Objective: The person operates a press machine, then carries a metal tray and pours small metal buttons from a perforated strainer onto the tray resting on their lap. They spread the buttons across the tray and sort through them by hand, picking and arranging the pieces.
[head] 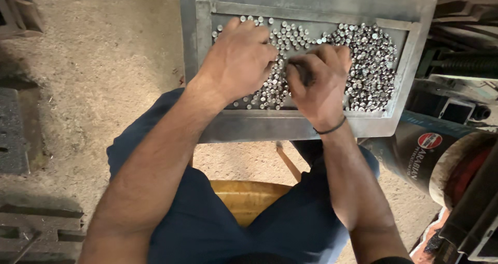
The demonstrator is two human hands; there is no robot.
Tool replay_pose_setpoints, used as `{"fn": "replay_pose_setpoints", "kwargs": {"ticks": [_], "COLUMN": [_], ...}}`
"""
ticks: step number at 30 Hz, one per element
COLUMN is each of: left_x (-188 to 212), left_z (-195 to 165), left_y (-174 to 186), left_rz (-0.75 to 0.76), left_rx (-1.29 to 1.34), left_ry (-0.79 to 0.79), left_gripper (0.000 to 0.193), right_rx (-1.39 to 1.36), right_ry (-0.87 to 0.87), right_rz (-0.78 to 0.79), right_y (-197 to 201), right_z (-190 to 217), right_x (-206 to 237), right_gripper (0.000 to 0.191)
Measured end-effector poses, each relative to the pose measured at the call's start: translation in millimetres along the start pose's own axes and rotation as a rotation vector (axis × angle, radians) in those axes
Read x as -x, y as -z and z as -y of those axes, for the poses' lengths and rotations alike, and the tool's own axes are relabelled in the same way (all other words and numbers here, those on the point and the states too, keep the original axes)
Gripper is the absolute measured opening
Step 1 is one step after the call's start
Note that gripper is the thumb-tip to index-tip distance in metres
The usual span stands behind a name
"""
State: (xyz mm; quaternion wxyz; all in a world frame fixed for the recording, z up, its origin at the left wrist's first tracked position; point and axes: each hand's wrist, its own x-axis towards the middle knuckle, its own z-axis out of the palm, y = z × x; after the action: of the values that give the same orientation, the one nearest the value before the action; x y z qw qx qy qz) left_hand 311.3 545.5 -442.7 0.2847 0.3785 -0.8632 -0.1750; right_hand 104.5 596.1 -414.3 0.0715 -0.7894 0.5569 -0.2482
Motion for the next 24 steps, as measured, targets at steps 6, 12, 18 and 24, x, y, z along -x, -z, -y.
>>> {"fn": "replay_pose_setpoints", "kwargs": {"ticks": [6, 12, 18, 24], "left_x": [0.2, 0.3, -2.0, 0.0], "left_z": [-0.6, -0.6, 2.9, 9.8], "left_y": [-0.5, -4.9, -4.2, 7.3], "left_rz": [0.066, -0.010, 0.020, -0.050], "left_rx": [0.052, -0.017, -0.068, -0.087], "left_ry": [-0.026, -0.021, 0.032, 0.046], "left_gripper": [0.011, 0.011, 0.010, 0.012], "right_rx": [-0.071, -0.079, -0.051, -0.026], "right_ry": [-0.134, -0.073, 0.063, 0.080], "right_rz": [0.009, 0.058, 0.034, 0.051], "right_y": [6.8, 11.6, 3.2, 5.7], "right_z": [-3.5, -1.5, 4.3, 7.0], "right_x": [0.7, 0.9, -2.9, -2.2], "right_gripper": [0.010, 0.012, 0.017, 0.013]}}
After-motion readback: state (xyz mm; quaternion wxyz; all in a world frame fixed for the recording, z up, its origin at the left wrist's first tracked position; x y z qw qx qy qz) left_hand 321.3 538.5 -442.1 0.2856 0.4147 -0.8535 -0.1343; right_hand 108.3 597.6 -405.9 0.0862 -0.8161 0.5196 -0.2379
